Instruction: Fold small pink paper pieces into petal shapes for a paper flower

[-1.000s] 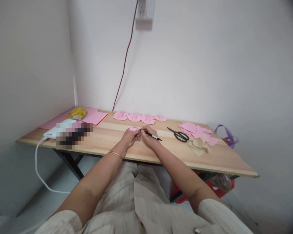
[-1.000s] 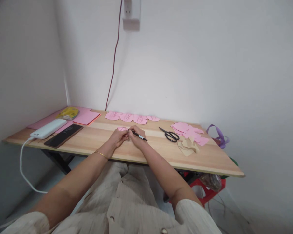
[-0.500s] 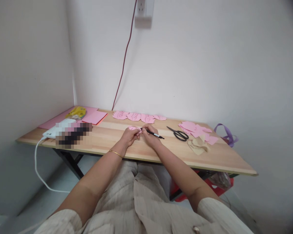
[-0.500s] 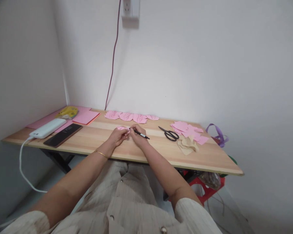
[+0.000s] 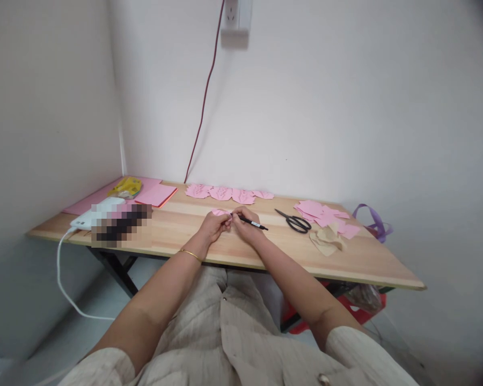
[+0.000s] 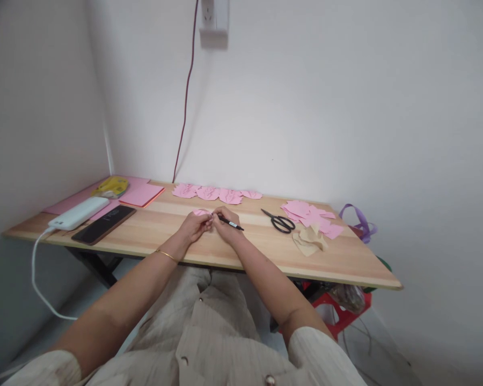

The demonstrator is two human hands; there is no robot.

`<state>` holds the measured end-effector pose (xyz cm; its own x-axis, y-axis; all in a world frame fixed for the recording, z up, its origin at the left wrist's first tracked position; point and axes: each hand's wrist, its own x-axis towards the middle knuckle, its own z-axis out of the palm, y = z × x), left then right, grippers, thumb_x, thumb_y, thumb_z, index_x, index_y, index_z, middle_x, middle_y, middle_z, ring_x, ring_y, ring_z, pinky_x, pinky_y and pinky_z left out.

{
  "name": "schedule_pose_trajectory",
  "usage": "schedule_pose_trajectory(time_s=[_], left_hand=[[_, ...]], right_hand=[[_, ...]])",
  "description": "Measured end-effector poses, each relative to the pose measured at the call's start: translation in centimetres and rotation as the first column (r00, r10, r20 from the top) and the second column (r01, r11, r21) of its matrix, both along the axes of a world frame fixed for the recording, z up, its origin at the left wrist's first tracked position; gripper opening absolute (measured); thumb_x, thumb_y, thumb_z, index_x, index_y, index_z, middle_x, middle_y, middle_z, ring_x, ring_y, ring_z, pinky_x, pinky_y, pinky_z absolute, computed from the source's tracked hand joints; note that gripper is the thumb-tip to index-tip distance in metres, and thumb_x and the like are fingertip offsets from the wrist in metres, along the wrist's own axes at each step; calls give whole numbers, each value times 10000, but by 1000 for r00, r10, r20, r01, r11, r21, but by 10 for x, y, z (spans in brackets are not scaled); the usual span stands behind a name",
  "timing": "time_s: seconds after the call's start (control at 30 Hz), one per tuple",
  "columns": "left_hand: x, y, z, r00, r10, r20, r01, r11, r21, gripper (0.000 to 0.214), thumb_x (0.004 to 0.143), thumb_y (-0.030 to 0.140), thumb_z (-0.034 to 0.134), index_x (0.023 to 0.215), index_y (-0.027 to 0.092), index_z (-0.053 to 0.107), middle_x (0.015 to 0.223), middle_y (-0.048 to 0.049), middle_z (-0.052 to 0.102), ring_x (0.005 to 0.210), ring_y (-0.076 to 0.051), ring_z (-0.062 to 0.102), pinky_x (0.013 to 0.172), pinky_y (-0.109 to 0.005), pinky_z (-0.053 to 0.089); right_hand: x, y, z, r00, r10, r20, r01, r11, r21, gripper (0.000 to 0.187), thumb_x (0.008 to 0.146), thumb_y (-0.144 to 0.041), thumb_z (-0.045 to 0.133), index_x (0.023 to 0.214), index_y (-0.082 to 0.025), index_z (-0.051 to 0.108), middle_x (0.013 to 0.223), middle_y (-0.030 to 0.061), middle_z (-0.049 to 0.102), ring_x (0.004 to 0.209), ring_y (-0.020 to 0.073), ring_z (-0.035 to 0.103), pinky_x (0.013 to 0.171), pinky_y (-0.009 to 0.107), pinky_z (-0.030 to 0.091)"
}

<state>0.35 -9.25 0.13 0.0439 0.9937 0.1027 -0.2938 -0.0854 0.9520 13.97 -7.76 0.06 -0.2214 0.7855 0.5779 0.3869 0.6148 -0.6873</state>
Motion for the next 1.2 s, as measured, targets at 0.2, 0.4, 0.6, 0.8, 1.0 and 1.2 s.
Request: schedule_pose_trajectory(time_s=[0.2, 0.4, 0.6, 0.8, 1.0, 1.2], left_hand=[[-3, 6, -9, 999, -22, 31, 22, 1000, 3, 146, 617, 183, 633, 569, 158, 497, 503, 34, 442, 476, -76, 405, 458, -195, 354], [-4, 9, -11, 999, -26, 32, 26, 1000, 6, 125, 624, 182, 625, 577, 157, 512, 510, 31, 448, 473, -77, 412, 459, -196, 363], [-4, 8, -11, 999, -25, 21, 25, 999, 20, 145, 624, 191, 632, 569, 157, 502, 508, 31, 447, 472, -75, 416, 455, -194, 357], [-3, 6, -9, 1000, -23, 16, 23, 1000, -3, 161, 608, 212, 643, 583, 158, 493, 511, 39, 445, 470, -69, 401, 461, -193, 359], [-3, 7, -10, 999, -36, 21, 36, 999, 25, 160, 609, 202, 634, 552, 157, 492, 499, 33, 442, 470, -75, 402, 453, -200, 348], [0, 4, -5, 999, -20, 37, 19, 1000, 17, 152, 593, 196, 646, 559, 157, 504, 503, 31, 449, 469, -77, 399, 447, -206, 340]], right_hand=[[1, 3, -2, 1000, -13, 6, 13, 1000, 18, 143, 814, -302, 501, 808, -212, 611, 753, 2, 673, 704, 152, 617, 672, 266, 487], [1, 3, -2, 1000, -2, 11, 1, 1000, 29, 129, 811, -302, 507, 798, -217, 603, 741, -2, 667, 689, 153, 615, 654, 267, 486], [0, 3, -3, 1000, 2, -6, -2, 1000, 24, 117, 816, -297, 509, 790, -218, 591, 730, 0, 665, 665, 145, 596, 636, 268, 481], [2, 0, -1, 1000, -8, 27, 8, 1000, 6, 137, 812, -304, 503, 801, -205, 598, 730, -3, 662, 664, 136, 581, 643, 257, 467], [2, 1, -1, 1000, 4, 16, -4, 1000, -12, 155, 816, -319, 491, 815, -205, 597, 742, -5, 662, 684, 140, 596, 651, 257, 466], [2, 4, -4, 1000, -12, 18, 12, 1000, -4, 157, 811, -318, 490, 806, -203, 596, 741, -4, 662, 678, 141, 586, 656, 259, 463]])
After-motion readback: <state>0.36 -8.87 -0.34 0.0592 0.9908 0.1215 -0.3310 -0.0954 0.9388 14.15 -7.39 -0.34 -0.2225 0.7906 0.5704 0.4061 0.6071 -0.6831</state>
